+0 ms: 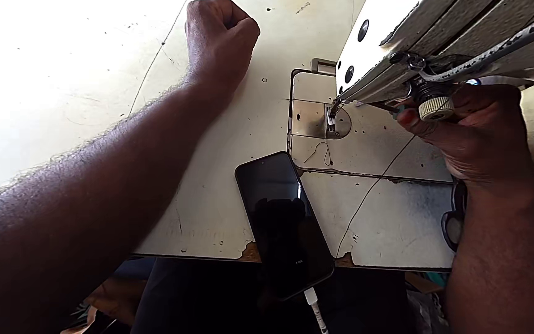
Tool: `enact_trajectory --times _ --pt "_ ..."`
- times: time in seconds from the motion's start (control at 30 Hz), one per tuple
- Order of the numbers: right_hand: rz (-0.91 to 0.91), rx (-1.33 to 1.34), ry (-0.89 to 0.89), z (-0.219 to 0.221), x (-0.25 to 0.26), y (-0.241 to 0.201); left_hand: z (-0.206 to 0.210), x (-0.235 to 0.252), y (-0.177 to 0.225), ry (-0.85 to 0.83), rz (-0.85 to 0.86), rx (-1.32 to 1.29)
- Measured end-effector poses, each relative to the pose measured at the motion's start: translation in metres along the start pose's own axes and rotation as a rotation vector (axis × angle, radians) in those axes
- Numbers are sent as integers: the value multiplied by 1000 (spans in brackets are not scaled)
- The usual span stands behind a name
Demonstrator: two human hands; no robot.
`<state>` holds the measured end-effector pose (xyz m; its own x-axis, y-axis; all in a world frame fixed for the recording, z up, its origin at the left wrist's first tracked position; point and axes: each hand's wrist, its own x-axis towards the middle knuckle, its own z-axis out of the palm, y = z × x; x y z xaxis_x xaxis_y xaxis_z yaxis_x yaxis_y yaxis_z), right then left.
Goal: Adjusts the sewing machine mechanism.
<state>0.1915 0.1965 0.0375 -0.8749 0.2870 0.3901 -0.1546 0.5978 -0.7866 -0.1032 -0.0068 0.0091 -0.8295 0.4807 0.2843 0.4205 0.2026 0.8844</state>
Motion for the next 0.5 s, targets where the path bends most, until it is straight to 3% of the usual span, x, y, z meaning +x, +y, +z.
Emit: enact_trajectory --times 0.5 --pt "-8 60 -1 2 5 7 1 1 -1 -8 6 -36"
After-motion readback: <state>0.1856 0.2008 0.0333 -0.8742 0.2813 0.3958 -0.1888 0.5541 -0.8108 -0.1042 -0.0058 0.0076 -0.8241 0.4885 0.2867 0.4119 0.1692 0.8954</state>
